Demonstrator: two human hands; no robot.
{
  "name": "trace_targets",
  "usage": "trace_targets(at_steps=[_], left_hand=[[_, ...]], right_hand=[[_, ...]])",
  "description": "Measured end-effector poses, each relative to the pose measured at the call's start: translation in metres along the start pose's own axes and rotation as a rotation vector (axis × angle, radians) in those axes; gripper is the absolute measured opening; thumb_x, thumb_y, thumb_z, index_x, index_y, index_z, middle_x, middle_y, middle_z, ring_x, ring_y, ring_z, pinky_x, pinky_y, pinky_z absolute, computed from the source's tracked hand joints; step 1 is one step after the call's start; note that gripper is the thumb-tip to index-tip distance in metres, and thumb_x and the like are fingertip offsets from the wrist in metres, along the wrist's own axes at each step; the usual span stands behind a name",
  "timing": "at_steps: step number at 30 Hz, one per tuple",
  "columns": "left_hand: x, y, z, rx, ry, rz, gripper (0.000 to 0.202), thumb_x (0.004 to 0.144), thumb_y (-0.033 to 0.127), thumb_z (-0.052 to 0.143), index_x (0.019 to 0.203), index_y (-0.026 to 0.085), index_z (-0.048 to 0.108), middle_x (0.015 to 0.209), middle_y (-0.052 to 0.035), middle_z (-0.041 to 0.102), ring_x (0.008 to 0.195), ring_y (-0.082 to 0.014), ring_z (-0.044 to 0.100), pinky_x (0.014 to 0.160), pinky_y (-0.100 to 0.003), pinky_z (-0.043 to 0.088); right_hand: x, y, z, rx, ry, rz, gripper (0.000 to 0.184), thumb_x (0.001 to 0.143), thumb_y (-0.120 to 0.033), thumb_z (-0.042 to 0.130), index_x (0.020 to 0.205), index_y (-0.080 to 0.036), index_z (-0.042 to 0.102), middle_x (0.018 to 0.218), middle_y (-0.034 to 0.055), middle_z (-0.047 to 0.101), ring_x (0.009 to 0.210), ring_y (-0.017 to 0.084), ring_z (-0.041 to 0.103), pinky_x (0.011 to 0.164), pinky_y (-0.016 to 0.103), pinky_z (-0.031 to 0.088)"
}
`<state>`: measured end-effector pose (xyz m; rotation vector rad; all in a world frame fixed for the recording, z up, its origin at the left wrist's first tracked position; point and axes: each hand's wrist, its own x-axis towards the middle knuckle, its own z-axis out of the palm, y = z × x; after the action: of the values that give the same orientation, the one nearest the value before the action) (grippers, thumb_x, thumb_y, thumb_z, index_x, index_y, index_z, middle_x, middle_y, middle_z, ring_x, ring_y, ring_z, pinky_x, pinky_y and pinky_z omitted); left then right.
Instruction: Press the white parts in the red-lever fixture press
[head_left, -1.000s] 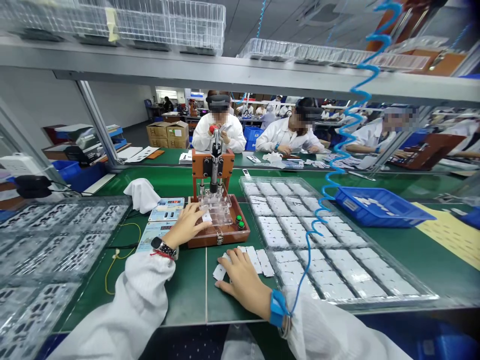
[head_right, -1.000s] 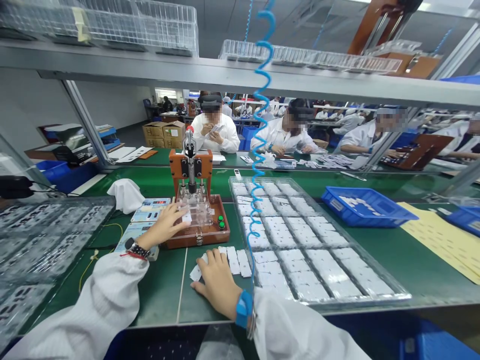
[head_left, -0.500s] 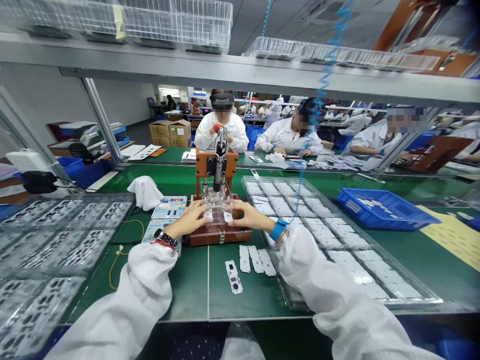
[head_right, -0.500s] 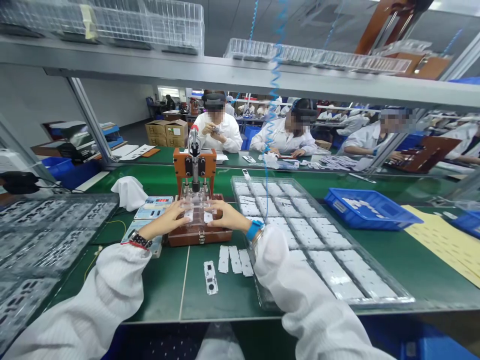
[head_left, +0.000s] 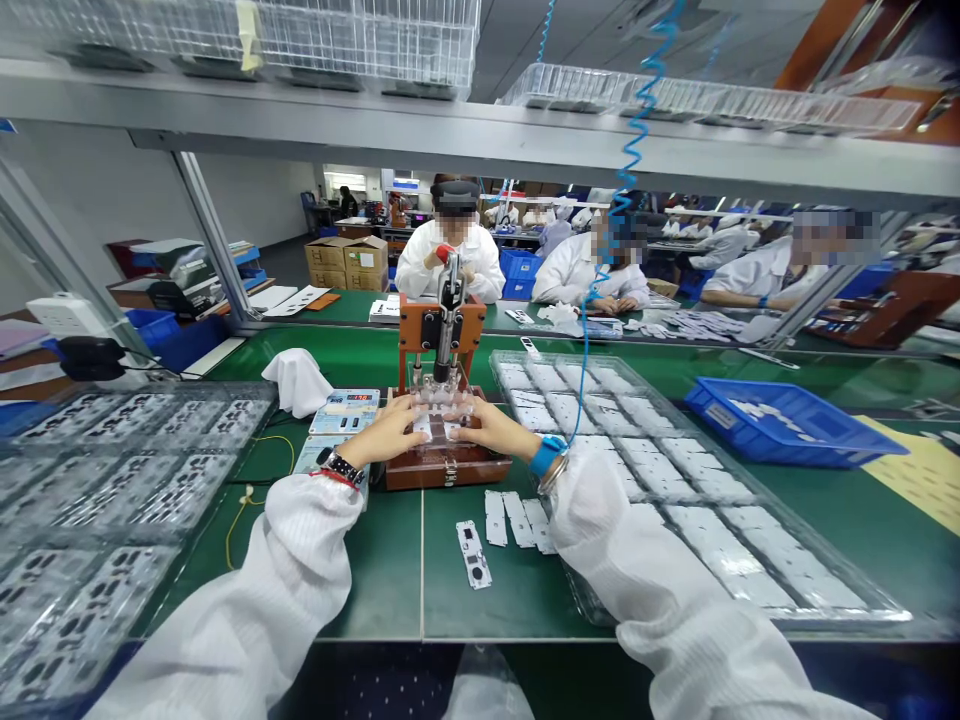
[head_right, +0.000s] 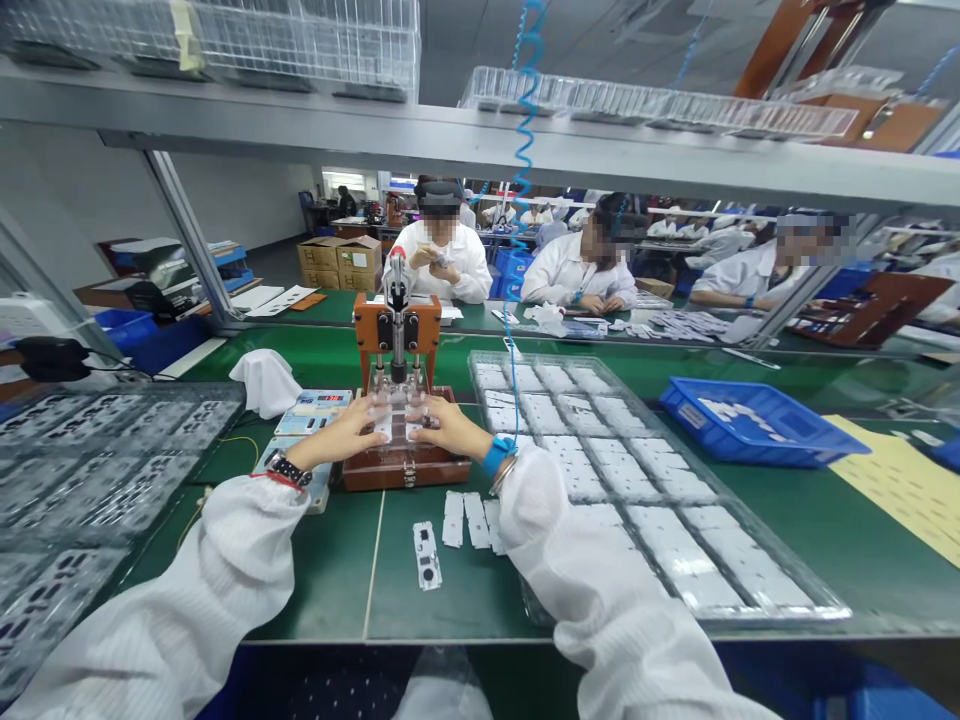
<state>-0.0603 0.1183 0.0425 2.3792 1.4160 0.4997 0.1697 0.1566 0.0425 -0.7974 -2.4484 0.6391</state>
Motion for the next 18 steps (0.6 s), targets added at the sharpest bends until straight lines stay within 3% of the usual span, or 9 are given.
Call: trace_targets(at_steps=[3,5,6,8,10,12,14,18], left_hand=[[-0.006,0.003,0.006,0.018,0.002,-0.026,0.048,0.091,0.037,0.042,0.136,0.021,0.042,0.149,-0.0085,0.03,0.139,-0.0272,0.02,0.112,-0.047,0.018],[-0.01,0.004,0.009,0.019,0.019,-0.015,0.047,0.093,0.036,0.038,0.138,0.021,0.04,0.149,-0.0071,0.031,0.14,-0.0253,0.019,0.113,-0.046,0.016],[-0.013,0.004,0.01,0.014,0.038,-0.008,0.047,0.094,0.036,0.037,0.138,0.02,0.039,0.149,-0.0068,0.031,0.14,-0.0246,0.019,0.113,-0.045,0.016],[-0.018,0.004,0.01,-0.002,0.113,0.005,0.046,0.095,0.036,0.033,0.138,0.019,0.038,0.148,-0.0067,0.034,0.139,-0.0236,0.021,0.113,-0.044,0.017],[-0.025,0.002,0.008,-0.005,0.212,0.021,0.045,0.096,0.034,0.03,0.136,0.019,0.041,0.145,-0.007,0.038,0.138,-0.0232,0.023,0.112,-0.044,0.019],[-0.03,-0.002,0.002,0.013,0.277,0.037,0.042,0.095,0.034,0.031,0.132,0.019,0.045,0.142,-0.0077,0.043,0.137,-0.0233,0.027,0.111,-0.044,0.021],[-0.036,-0.009,-0.007,0.049,0.281,0.046,0.04,0.095,0.034,0.032,0.127,0.018,0.049,0.139,-0.0084,0.046,0.135,-0.0236,0.03,0.111,-0.043,0.023],[-0.046,-0.033,-0.028,0.14,0.126,0.019,0.039,0.091,0.036,0.038,0.121,0.017,0.054,0.131,-0.0111,0.053,0.126,-0.0263,0.042,0.106,-0.044,0.031]], right_hand=[[-0.006,-0.003,0.009,-0.062,0.031,0.016,0.027,0.085,-0.031,0.059,0.108,-0.018,0.063,0.133,0.0092,0.052,0.129,0.023,0.04,0.107,0.045,0.029],[-0.009,-0.006,0.012,-0.064,0.115,0.011,0.025,0.086,-0.028,0.057,0.107,-0.018,0.063,0.126,0.0093,0.058,0.124,0.023,0.044,0.105,0.045,0.032],[-0.009,-0.008,0.01,-0.049,0.221,0.033,0.024,0.087,-0.028,0.054,0.106,-0.017,0.062,0.118,0.0099,0.062,0.118,0.023,0.05,0.102,0.043,0.036],[-0.003,-0.012,-0.001,0.01,0.561,0.118,0.027,0.088,-0.027,0.046,0.109,-0.015,0.058,0.099,0.0102,0.067,0.098,0.021,0.06,0.09,0.041,0.045],[0.014,-0.017,-0.025,0.072,0.943,0.159,0.03,0.09,-0.027,0.04,0.115,-0.014,0.05,0.087,0.0081,0.066,0.084,0.019,0.062,0.083,0.038,0.049],[0.044,-0.024,-0.056,0.118,1.152,0.07,0.03,0.091,-0.029,0.042,0.117,-0.016,0.046,0.087,0.0063,0.064,0.087,0.018,0.061,0.087,0.038,0.047],[0.082,-0.034,-0.088,0.203,1.103,-0.045,0.027,0.092,-0.035,0.043,0.113,-0.018,0.046,0.091,0.0055,0.063,0.091,0.018,0.061,0.091,0.038,0.046],[0.15,-0.061,-0.129,0.436,0.649,-0.071,0.03,0.093,-0.042,0.045,0.09,-0.013,0.053,0.079,0.0056,0.063,0.077,0.018,0.064,0.076,0.038,0.054]])
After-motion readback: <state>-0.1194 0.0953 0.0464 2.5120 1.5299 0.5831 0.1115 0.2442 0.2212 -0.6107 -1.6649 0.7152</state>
